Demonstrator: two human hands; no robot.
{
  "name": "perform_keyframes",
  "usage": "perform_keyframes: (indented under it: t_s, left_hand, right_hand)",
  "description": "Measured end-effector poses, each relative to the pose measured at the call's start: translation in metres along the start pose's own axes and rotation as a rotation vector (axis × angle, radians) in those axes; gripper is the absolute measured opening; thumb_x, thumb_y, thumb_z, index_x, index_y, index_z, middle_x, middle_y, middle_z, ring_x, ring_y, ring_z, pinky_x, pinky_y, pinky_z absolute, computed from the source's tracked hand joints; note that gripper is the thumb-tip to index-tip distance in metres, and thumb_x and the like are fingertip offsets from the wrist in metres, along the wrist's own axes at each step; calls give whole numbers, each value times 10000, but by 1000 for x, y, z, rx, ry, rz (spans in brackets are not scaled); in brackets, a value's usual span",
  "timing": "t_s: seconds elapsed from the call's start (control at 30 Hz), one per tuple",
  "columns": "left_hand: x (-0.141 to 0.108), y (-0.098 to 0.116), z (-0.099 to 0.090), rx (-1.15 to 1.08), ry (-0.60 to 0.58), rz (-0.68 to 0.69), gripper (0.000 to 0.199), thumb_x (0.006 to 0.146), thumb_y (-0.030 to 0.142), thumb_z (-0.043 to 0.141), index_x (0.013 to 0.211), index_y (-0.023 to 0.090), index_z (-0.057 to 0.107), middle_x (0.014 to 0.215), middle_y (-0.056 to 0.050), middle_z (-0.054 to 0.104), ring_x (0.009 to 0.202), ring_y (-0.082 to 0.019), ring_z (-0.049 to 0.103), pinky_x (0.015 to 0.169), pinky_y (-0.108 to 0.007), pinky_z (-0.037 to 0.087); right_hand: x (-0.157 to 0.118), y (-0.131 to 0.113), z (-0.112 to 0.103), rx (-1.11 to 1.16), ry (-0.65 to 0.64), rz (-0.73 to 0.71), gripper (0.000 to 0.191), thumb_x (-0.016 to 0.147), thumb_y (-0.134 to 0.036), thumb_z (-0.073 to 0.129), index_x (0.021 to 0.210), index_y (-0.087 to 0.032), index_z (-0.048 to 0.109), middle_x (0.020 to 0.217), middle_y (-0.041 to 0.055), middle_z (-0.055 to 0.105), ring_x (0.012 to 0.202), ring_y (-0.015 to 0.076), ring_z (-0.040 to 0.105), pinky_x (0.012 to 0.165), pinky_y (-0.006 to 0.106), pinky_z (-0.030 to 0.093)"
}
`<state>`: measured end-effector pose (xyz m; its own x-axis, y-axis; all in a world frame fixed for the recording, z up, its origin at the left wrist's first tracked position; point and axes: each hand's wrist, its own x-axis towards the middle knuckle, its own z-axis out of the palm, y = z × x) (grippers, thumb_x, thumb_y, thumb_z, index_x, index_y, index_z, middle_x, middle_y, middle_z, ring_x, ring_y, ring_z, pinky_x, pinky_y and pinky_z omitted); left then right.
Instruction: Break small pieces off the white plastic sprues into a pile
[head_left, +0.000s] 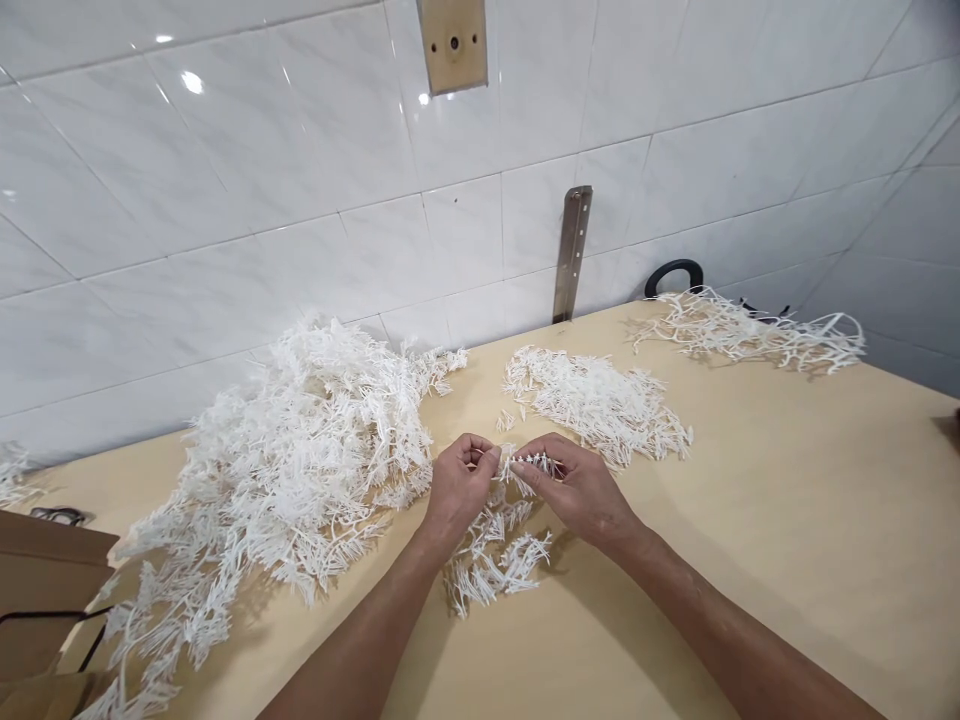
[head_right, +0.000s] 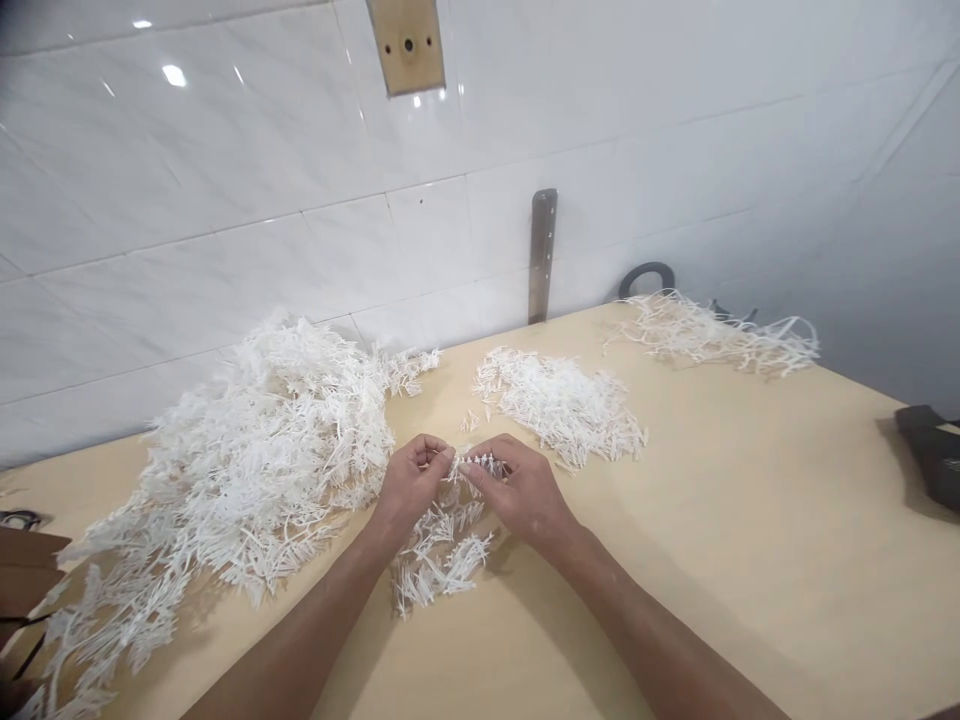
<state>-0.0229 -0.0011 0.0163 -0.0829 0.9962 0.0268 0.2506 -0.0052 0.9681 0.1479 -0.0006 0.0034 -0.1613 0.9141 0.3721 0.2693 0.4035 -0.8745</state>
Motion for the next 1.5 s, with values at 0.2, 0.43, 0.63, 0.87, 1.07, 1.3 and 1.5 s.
perform_keyframes:
  t_s: [0.2, 0.43, 0.63, 0.87, 1.07, 1.3, 1.5]
  left_hand:
    - [-2, 5, -4, 21, -58, 87, 217, 798, 333, 635, 907, 180, 744, 606, 16, 565, 491, -88, 421, 469, -213, 345]
    - [-3, 2, -6, 3, -153, 117, 231, 698, 149, 609, 870, 161, 762, 753, -18, 600, 525, -76, 448, 481, -211, 346]
    - [-3, 0, -6, 68, -132, 181, 107, 724, 214, 677, 799, 180, 745, 868, -34, 633, 583, -81, 481, 539, -212, 391]
    - [-7, 6, -3, 34, -185, 127, 159, 763, 314, 677, 814, 176, 739, 811, -49, 697, 685, -149, 595, 608, -237, 442]
    - [-12, 3, 1, -46, -170, 105, 140, 824, 287, 604, 831, 160, 664, 741, -17, 662, 632, -120, 539, 594, -220, 421]
    - [-6, -14, 3, 4, -81, 146, 123, 828, 223, 535, 865, 161, 633, 704, 9, 606, 607, -110, 487, 589, -213, 389]
    - [-7, -16, 4, 76, -99, 157, 204, 816, 214, 521, 922, 162, 688, 774, -13, 678, 671, -142, 555, 621, -229, 419]
  right_hand:
    - [1, 11, 0, 86, 12, 195, 323, 825, -508, 675, 936, -206, 704, 744, 25, 661, 660, 166, 590, 614, 301, 491]
    - [3, 14, -2, 244, 36, 259, 392, 773, -518, 730, 973, -186, 671, 793, 39, 675, 690, 166, 610, 634, 305, 506]
    - [4, 18, -1, 275, 33, 260, 396, 761, -520, 742, 948, -180, 665, 759, 28, 666, 662, 155, 593, 613, 293, 492]
    - [3, 13, 0, 264, 44, 242, 376, 778, -497, 733, 956, -175, 659, 739, 22, 656, 660, 157, 602, 619, 297, 511]
    - [2, 3, -1, 319, -34, 249, 346, 783, -443, 736, 990, -183, 638, 799, 28, 677, 694, 171, 654, 682, 332, 565]
    - [1, 5, 0, 232, -118, 307, 224, 802, -322, 661, 968, -171, 649, 770, 22, 684, 684, 178, 656, 646, 315, 545]
    - [1, 6, -2, 144, -145, 299, 236, 837, -380, 611, 941, -175, 663, 705, 6, 655, 635, 163, 615, 623, 303, 513]
